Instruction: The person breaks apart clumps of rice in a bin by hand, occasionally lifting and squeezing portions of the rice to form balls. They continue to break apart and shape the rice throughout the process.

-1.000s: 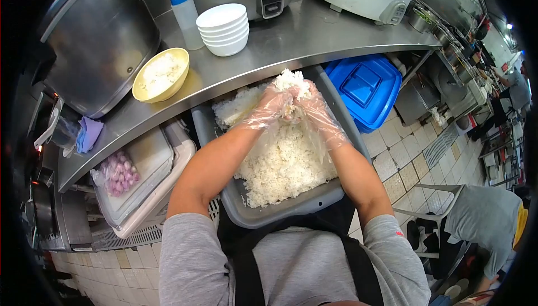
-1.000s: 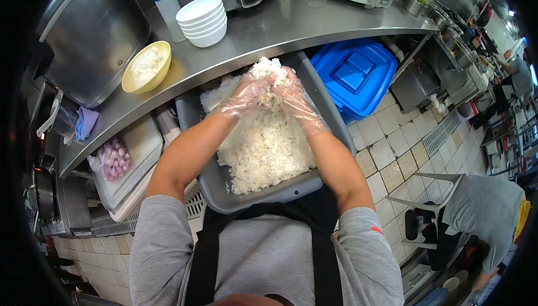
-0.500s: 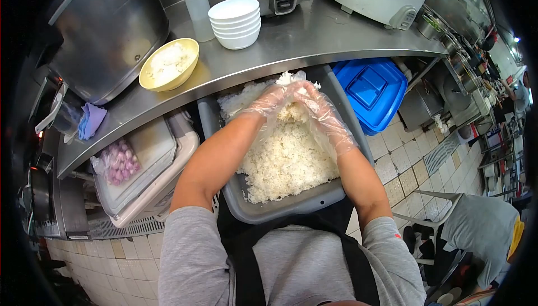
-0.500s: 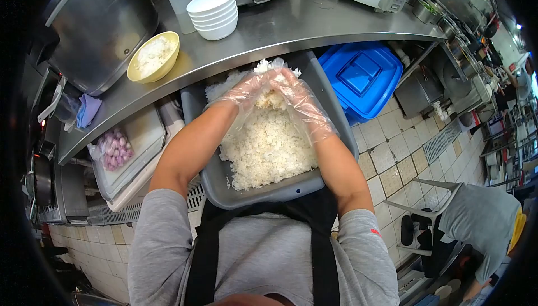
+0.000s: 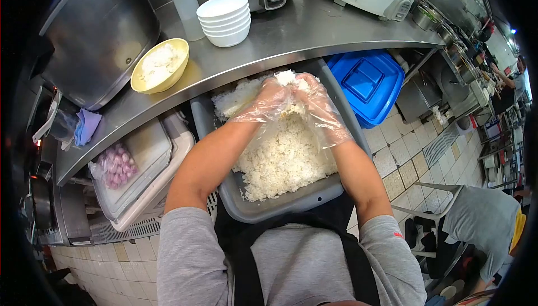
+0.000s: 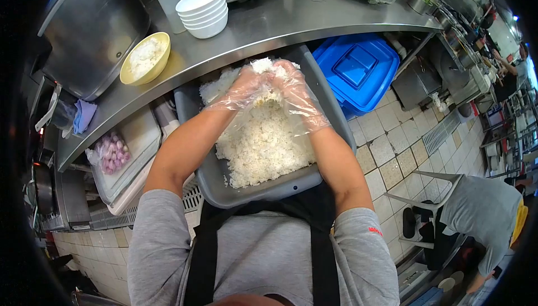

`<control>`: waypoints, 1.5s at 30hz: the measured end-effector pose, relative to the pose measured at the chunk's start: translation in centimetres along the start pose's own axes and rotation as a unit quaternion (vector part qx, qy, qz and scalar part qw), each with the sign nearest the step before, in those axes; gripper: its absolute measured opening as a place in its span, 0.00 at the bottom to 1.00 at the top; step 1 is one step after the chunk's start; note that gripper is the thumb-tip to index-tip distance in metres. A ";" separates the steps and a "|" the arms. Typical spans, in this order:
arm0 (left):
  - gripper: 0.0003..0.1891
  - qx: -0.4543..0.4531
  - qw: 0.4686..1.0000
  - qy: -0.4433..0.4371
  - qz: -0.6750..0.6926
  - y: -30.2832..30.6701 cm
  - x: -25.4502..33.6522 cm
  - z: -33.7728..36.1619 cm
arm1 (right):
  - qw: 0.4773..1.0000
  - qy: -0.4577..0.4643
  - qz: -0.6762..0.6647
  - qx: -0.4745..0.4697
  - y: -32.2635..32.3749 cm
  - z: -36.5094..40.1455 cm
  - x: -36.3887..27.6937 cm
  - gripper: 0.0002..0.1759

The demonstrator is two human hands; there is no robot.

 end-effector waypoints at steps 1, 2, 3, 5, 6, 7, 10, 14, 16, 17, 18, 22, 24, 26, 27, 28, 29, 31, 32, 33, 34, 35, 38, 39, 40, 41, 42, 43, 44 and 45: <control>0.20 0.000 1.000 -0.004 -0.016 0.1 0.1 0.1 | 0.999 -0.037 -0.006 -0.004 0.2 0.1 0.2 0.14; 0.20 -0.001 0.999 -0.008 -0.032 0.2 0.3 0.3 | 0.999 -0.040 -0.022 -0.005 0.3 0.1 0.3 0.15; 0.20 -0.002 1.000 -0.021 -0.022 0.1 1.2 0.8 | 0.998 -0.042 -0.039 -0.004 0.4 0.0 0.3 0.15; 0.21 -0.011 0.999 -0.052 -0.002 -0.5 3.6 2.0 | 0.997 -0.051 -0.061 0.010 1.0 -0.1 0.1 0.15; 0.21 0.014 0.999 -0.045 -0.012 -0.3 4.0 2.3 | 0.996 -0.057 -0.068 0.020 1.3 0.0 -0.1 0.15; 0.21 0.040 0.998 -0.037 -0.022 0.0 4.4 2.5 | 0.995 -0.063 -0.075 0.029 1.4 0.1 -0.3 0.15; 0.29 0.068 0.997 0.021 0.040 0.3 0.2 1.0 | 0.969 -0.164 -0.153 0.101 2.0 0.5 0.5 0.17; 0.43 0.067 0.980 0.169 0.081 -0.1 -5.8 -0.2 | 0.870 -0.292 -0.342 0.203 2.1 2.2 2.4 0.29; 0.44 0.091 0.976 0.187 0.071 -0.4 -0.6 3.8 | 0.870 -0.244 -0.410 0.125 0.7 1.2 2.6 0.37; 0.40 0.068 0.966 0.217 0.120 -0.2 -4.4 1.1 | 0.866 -0.220 -0.441 0.085 0.1 0.9 2.8 0.40; 0.38 0.068 0.964 0.217 0.140 -0.2 -3.9 1.2 | 0.893 -0.223 -0.386 0.065 -0.5 1.0 2.5 0.43; 0.37 0.051 0.959 0.219 0.173 0.9 -1.5 2.3 | 0.980 -0.103 -0.137 -0.097 -4.1 3.2 -2.9 0.59; 0.40 0.023 0.962 0.219 0.162 1.0 -0.4 2.6 | 0.990 0.011 0.041 -0.135 -4.9 2.5 -2.0 0.62; 0.45 0.013 0.969 0.227 0.094 0.4 0.2 3.3 | 0.986 0.035 0.109 -0.123 -4.6 1.9 0.2 0.69; 0.46 0.017 0.972 0.228 0.048 0.3 -0.4 3.1 | 0.980 0.038 0.152 -0.119 -4.3 1.7 0.7 0.71; 0.45 -0.001 0.978 0.202 0.052 0.0 -0.9 2.7 | 0.973 0.041 0.195 -0.117 -4.1 1.5 1.5 0.73; 0.44 -0.018 0.982 0.177 0.056 -0.4 -1.3 2.3 | 0.965 0.051 0.239 -0.099 -3.7 1.2 2.8 0.73; 0.41 -0.046 0.991 0.103 0.076 -1.6 0.3 3.0 | 0.969 0.061 0.189 -0.145 -4.8 0.9 1.9 0.71; 0.40 -0.059 0.993 0.054 0.089 -2.3 1.9 3.6 | 0.972 0.016 0.188 -0.140 -4.2 1.4 1.2 0.68; 0.35 -0.049 0.993 0.035 0.104 -2.3 2.0 3.5 | 0.973 -0.028 0.187 -0.134 -4.0 2.2 -1.6 0.66; 0.33 -0.059 0.993 0.032 0.093 -2.5 1.9 3.5 | 0.974 -0.042 0.178 -0.134 -3.7 2.2 -1.0 0.64; 0.31 -0.067 0.994 0.029 0.081 -2.6 1.8 3.5 | 0.975 -0.055 0.168 -0.134 -3.3 2.0 0.1 0.63; 0.26 -0.056 0.995 -0.012 0.077 -2.8 2.1 3.1 | 0.961 -0.032 0.260 -0.090 -2.6 0.6 1.7 0.58; 0.25 -0.046 0.995 -0.030 0.080 -2.7 2.8 3.3 | 0.948 -0.014 0.310 -0.067 -2.4 0.3 1.3 0.56; 0.24 -0.041 0.997 -0.003 0.071 -2.6 2.4 3.5 | 0.946 -0.029 0.314 -0.068 -2.2 0.4 1.5 0.52; 0.22 -0.037 0.997 0.025 0.062 -2.4 2.1 3.8 | 0.944 -0.044 0.319 -0.069 -1.7 0.5 1.5 0.49; 0.21 -0.034 0.997 0.052 0.052 -2.2 2.0 4.0 | 0.942 -0.059 0.324 -0.069 -1.4 0.6 1.2 0.46; 0.20 -0.026 0.996 0.044 0.072 -1.9 1.7 3.7 | 0.950 -0.055 0.305 -0.043 -1.0 0.7 0.4 0.43; 0.18 -0.019 0.995 0.036 0.092 -1.6 1.1 3.1 | 0.957 -0.051 0.286 -0.016 -0.6 1.0 -0.4 0.40; 0.17 -0.013 0.993 0.027 0.113 -1.4 1.8 3.1 | 0.962 -0.045 0.268 0.011 0.0 1.1 -1.0 0.37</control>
Point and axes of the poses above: each hand's wrist, its own z-axis away from the middle knuckle, its own y-axis out of the back of the hand, x = y × z, the point moved 10 cm from there along -z, towards the middle knuckle, and after that the axes turned 9 degrees about x, right-handed, at the moved point
